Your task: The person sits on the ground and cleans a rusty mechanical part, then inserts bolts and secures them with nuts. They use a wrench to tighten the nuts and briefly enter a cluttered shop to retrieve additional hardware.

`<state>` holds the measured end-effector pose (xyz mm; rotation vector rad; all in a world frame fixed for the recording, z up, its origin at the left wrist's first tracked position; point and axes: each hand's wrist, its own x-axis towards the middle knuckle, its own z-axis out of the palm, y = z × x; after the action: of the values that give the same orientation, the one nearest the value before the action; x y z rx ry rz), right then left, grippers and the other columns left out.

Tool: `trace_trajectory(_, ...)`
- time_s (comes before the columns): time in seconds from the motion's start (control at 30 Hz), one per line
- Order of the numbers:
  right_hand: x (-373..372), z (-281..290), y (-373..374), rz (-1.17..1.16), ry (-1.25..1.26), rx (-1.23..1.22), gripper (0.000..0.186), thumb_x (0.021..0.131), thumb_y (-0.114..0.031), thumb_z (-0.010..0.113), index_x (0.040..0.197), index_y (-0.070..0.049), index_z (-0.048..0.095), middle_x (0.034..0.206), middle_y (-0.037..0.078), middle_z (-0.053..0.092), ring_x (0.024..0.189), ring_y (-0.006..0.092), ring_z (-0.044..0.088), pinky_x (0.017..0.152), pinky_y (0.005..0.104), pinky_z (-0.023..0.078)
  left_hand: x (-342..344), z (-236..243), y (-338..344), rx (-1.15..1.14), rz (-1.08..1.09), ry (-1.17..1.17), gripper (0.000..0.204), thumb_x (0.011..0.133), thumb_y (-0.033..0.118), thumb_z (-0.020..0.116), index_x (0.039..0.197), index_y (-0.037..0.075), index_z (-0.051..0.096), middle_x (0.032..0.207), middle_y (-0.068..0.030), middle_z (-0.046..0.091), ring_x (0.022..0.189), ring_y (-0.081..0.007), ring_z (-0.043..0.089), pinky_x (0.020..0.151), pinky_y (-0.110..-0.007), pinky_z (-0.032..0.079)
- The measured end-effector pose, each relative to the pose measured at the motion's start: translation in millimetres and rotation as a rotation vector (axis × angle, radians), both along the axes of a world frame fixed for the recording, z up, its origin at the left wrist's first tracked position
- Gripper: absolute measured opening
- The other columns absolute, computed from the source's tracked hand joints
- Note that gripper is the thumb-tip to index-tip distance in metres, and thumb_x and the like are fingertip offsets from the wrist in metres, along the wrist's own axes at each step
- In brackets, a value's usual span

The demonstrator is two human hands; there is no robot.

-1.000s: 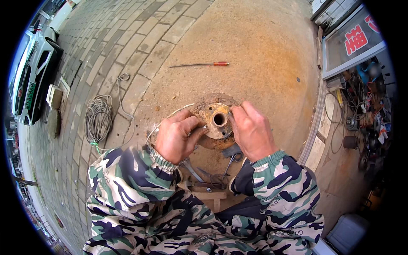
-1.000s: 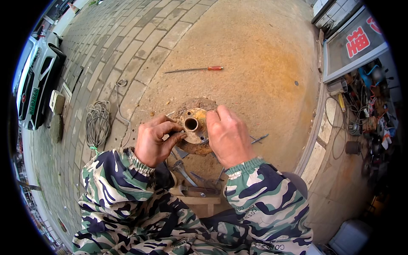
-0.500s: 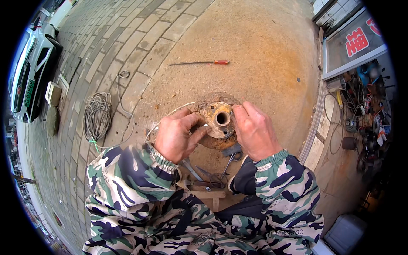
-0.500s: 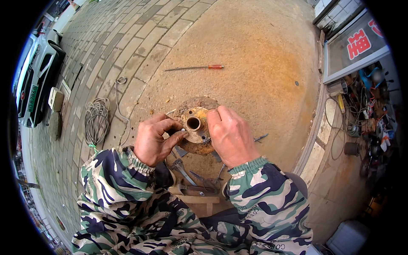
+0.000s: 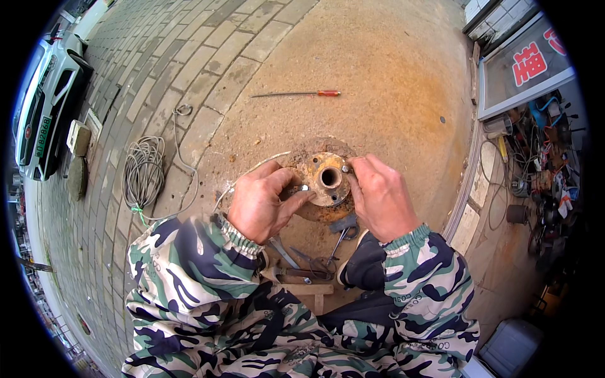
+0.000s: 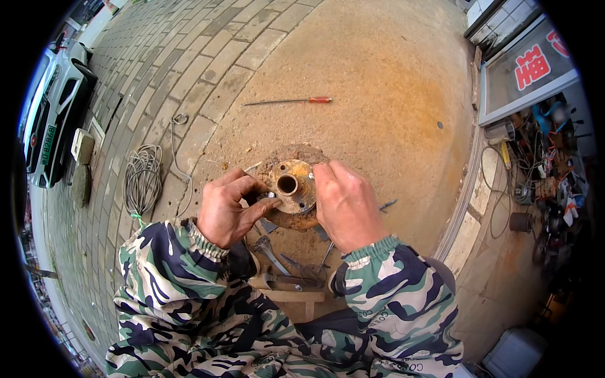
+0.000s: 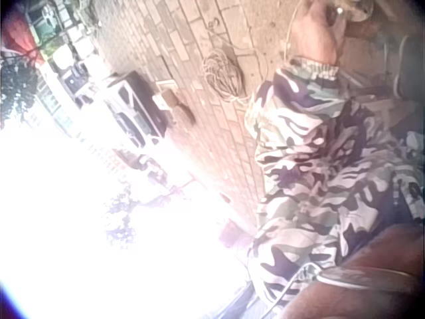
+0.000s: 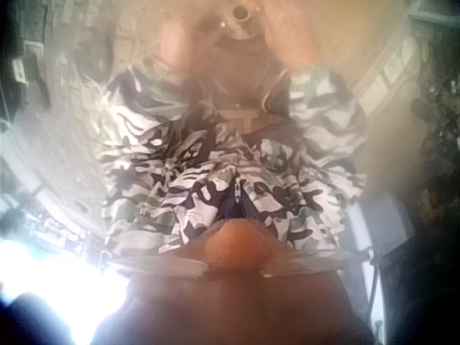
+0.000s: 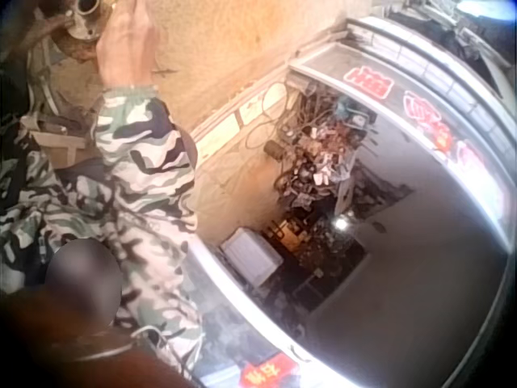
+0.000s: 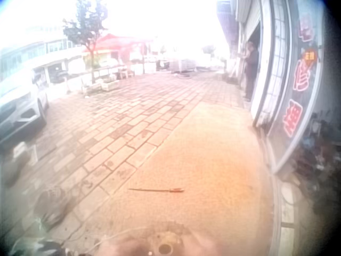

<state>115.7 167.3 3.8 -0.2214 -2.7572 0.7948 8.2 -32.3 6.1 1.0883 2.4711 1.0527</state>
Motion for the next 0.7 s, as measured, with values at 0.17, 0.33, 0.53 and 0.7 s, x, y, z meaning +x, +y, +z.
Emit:
trace_trajectory(0.17,-1,5,1,-0.012,-0.062,-0.041,0.008,0.088,0.001,0.063,0.096,0.002,0.061,0.089,0.022,0.063,0.086,0.0439,0.066,0.074,0.0507,0.054,-2,-4,-2,0.051,-0.077,0.062,0.020,0.081,0.010,0.085,0.096,0.001,0.075,0.090,-0.0147,0.071,0.080,-0.0342,0.071,0.069,-0.039,0.057)
trace_trajectory(0.33,-1,7,3,-0.031,-0.082,-0.104,0.011,0.089,0.000,0.064,0.099,0.002,0.063,0.092,0.023,0.064,0.087,0.0451,0.066,0.074,0.0511,0.054,-3,-9,1,0.073,-0.116,0.144,0.020,0.081,0.010,0.084,0.096,0.001,0.075,0.090,-0.0147,0.071,0.080,-0.0345,0.071,0.069,-0.040,0.057)
trace_trajectory(0.53,-2,6,-1,-0.057,-0.120,-0.125,0.017,0.088,0.002,0.067,0.104,0.004,0.066,0.095,0.024,0.066,0.090,0.0455,0.067,0.077,0.0483,0.054,2,-2,0,0.007,-0.004,-0.018,0.020,0.081,0.011,0.085,0.096,0.002,0.075,0.089,-0.0137,0.071,0.078,-0.0317,0.072,0.067,-0.038,0.057)
trace_trajectory(0.7,-1,12,-2,-0.073,-0.128,-0.128,0.020,0.087,0.003,0.068,0.107,0.005,0.068,0.096,0.024,0.067,0.091,0.0453,0.067,0.078,0.0472,0.054,1,-5,1,0.028,-0.019,0.002,0.019,0.081,0.009,0.085,0.095,0.002,0.075,0.087,-0.0136,0.071,0.076,-0.0318,0.072,0.065,-0.038,0.057)
